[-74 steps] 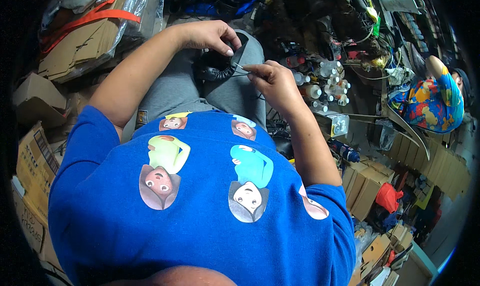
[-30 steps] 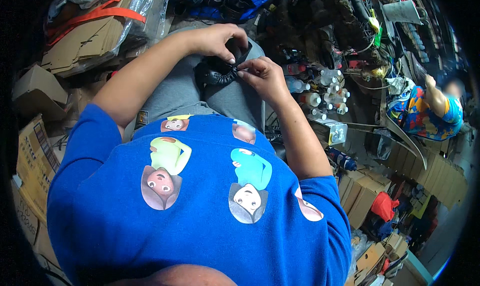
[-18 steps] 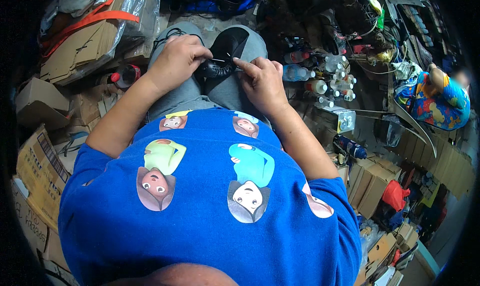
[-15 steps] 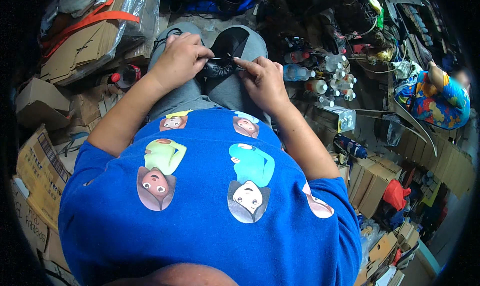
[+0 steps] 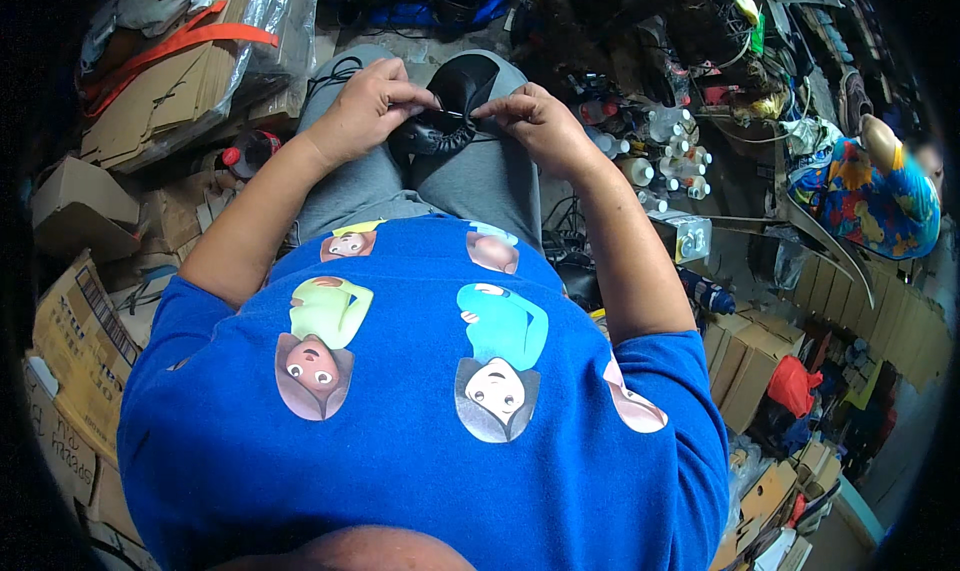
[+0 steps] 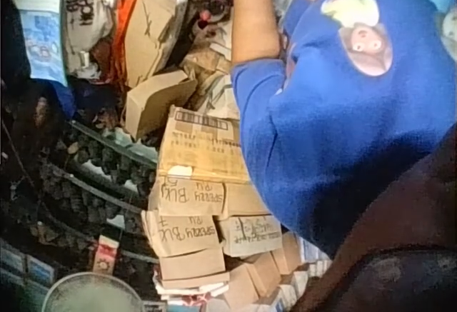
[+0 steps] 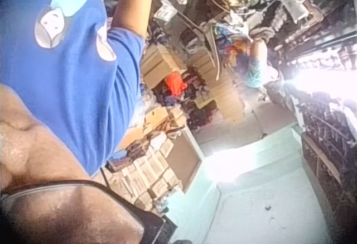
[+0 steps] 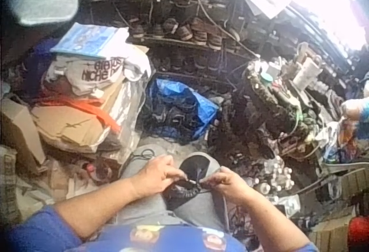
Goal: Manual stitching of leather shoe components using a needle and thread.
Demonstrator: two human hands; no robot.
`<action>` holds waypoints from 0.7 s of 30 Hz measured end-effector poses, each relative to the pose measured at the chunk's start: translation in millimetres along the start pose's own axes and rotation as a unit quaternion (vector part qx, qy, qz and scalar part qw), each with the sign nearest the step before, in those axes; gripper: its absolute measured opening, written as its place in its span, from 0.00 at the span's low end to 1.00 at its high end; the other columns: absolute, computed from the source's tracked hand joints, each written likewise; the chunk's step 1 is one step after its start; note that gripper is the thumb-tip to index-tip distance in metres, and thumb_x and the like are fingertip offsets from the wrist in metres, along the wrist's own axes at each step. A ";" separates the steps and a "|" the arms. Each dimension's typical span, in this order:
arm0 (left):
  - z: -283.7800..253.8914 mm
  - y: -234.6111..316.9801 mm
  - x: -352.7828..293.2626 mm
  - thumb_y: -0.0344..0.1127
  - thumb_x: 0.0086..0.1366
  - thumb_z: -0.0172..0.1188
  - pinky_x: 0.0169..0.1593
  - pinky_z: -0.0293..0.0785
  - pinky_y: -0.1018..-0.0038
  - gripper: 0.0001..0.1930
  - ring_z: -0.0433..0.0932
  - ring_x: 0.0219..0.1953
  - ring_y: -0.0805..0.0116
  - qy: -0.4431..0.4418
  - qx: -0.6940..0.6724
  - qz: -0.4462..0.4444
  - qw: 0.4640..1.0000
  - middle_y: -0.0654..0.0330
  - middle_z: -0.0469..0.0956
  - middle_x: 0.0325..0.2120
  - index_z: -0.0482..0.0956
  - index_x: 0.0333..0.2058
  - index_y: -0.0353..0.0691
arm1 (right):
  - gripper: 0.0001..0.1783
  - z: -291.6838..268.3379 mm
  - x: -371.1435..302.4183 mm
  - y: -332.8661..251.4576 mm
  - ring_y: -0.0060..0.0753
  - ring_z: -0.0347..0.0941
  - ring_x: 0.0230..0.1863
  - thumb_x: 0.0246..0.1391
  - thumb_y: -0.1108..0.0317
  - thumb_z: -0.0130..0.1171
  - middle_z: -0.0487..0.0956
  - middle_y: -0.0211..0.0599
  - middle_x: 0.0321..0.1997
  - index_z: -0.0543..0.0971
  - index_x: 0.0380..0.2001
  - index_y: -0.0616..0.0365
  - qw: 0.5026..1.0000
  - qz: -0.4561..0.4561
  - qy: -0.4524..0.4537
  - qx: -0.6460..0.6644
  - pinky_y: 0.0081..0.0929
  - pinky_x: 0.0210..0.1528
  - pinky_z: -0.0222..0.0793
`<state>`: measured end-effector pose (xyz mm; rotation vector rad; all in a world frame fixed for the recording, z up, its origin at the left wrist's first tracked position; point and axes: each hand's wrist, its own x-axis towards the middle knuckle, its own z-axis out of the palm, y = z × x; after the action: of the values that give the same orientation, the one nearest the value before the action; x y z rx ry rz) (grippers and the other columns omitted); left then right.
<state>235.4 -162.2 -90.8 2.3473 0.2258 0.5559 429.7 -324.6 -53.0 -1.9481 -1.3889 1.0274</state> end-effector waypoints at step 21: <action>0.6 2.6 4.5 0.27 0.51 0.62 0.35 0.65 0.69 0.09 0.69 0.29 0.62 -0.025 -0.003 -0.010 1.000 0.61 0.67 0.22 0.83 0.32 0.49 | 0.19 -4.6 3.7 13.1 0.28 0.69 0.41 0.48 0.79 0.53 0.72 0.33 0.38 0.83 0.40 0.47 0.998 0.010 -0.028 0.055 0.23 0.47 0.66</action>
<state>239.8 -163.1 -88.0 2.3471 0.2249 0.4875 441.2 -325.4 -61.6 -1.8699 -1.3174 1.1510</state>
